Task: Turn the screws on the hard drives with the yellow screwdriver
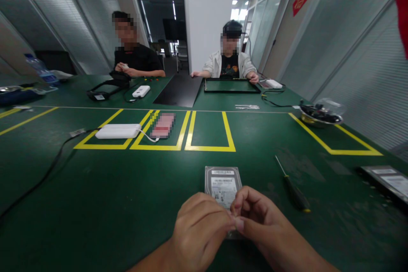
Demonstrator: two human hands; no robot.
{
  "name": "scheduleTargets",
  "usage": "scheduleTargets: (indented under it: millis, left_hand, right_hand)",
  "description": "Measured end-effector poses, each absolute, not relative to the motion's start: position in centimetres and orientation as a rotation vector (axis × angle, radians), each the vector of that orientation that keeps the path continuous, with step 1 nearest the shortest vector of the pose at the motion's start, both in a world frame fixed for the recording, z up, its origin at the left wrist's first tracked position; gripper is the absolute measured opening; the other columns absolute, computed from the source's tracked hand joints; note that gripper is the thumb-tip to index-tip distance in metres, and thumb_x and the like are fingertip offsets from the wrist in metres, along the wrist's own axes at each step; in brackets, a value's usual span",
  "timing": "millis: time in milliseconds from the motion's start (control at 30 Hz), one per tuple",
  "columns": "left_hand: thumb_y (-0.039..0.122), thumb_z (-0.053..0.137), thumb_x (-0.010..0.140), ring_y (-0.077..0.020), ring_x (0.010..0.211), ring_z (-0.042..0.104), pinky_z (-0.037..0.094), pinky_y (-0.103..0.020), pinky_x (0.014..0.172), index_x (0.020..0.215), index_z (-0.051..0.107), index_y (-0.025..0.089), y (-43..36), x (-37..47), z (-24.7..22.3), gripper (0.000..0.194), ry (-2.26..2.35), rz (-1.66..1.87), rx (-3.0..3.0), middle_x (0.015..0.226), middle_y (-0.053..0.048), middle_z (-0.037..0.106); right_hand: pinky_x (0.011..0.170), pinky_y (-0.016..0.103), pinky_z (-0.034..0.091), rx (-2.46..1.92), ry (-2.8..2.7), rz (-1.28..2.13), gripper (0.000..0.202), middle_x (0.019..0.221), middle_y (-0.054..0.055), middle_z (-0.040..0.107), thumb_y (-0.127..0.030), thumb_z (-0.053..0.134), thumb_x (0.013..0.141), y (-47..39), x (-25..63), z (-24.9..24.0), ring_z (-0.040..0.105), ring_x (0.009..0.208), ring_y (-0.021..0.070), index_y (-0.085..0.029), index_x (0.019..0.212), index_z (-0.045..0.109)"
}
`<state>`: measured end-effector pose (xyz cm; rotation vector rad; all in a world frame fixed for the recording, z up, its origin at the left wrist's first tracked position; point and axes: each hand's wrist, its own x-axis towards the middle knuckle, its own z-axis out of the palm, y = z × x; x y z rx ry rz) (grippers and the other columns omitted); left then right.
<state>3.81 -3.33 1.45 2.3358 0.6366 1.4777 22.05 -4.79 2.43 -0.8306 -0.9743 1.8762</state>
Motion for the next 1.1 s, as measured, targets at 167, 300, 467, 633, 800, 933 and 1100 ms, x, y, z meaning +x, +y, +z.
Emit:
scheduleTargets:
  millis: [167,300,467,633,800,933,1100]
  left_hand:
    - [0.004,0.057,0.09,-0.0163,0.075,0.063,0.052,-0.031,0.069,0.1,0.065,0.013,-3.35,4.01,1.42,0.015,0.627,1.467,2.325,0.084,-0.005,0.071]
    - [0.004,0.06,0.089,-0.0168,0.073,0.062,0.051,-0.031,0.067,0.098,0.066,0.011,-3.43,4.02,1.11,0.013,0.613,1.498,2.313,0.082,-0.006,0.071]
    - [0.003,0.065,0.085,-0.0163,0.072,0.061,0.049,-0.031,0.066,0.094,0.065,0.012,-3.42,4.17,0.96,0.013,0.638,1.504,2.287,0.081,-0.005,0.07]
    - [0.002,0.063,0.085,-0.0156,0.073,0.061,0.049,-0.03,0.067,0.096,0.065,0.012,-3.25,4.25,1.21,0.014,0.611,1.48,2.273,0.082,-0.005,0.07]
    - [0.005,0.061,0.086,-0.0157,0.072,0.06,0.049,-0.03,0.066,0.096,0.065,0.012,-3.33,4.13,1.4,0.013,0.6,1.486,2.247,0.081,-0.006,0.069]
    - [0.005,0.063,0.085,-0.0158,0.071,0.059,0.048,-0.03,0.065,0.096,0.066,0.013,-3.42,4.15,1.32,0.014,0.649,1.501,2.232,0.08,-0.005,0.069]
    - [0.006,0.066,0.084,-0.0161,0.071,0.058,0.047,-0.031,0.065,0.096,0.067,0.015,-3.44,4.11,1.35,0.015,0.691,1.52,2.235,0.08,-0.005,0.069]
  right_hand:
    - [0.076,0.024,0.042,-0.839,-1.065,1.851,0.029,0.087,0.0,0.055,-0.031,0.077,0.081,-4.81,22.5,2.28,0.052,0.083,0.0111,-0.018,0.09,0.053]
    - [0.076,0.025,0.041,-0.856,-1.113,1.81,0.029,0.086,0.001,0.055,-0.033,0.075,0.083,-4.87,22.49,2.5,0.052,0.082,0.0115,-0.017,0.089,0.052]
    - [0.075,0.024,0.04,-0.837,-1.115,1.795,0.031,0.084,0.0,0.054,-0.033,0.075,0.083,-4.79,22.22,2.61,0.05,0.079,0.0105,-0.017,0.085,0.048]
    - [0.072,0.023,0.039,-0.808,-1.006,1.829,0.036,0.081,-0.001,0.053,-0.032,0.076,0.082,-4.87,21.96,2.35,0.048,0.076,0.0093,-0.018,0.083,0.042]
    - [0.071,0.022,0.038,-0.782,-0.984,1.841,0.041,0.079,-0.002,0.054,-0.03,0.077,0.082,-4.91,21.99,2.18,0.047,0.073,0.0082,-0.018,0.082,0.038]
    - [0.069,0.022,0.038,-0.803,-1.002,1.821,0.043,0.078,-0.002,0.054,-0.031,0.077,0.081,-4.89,22.06,2.28,0.047,0.071,0.0076,-0.019,0.082,0.036]
    - [0.068,0.022,0.039,-0.829,-1.035,1.769,0.044,0.076,-0.003,0.054,-0.032,0.076,0.082,-4.97,22.07,2.65,0.046,0.07,0.0073,-0.018,0.079,0.034]
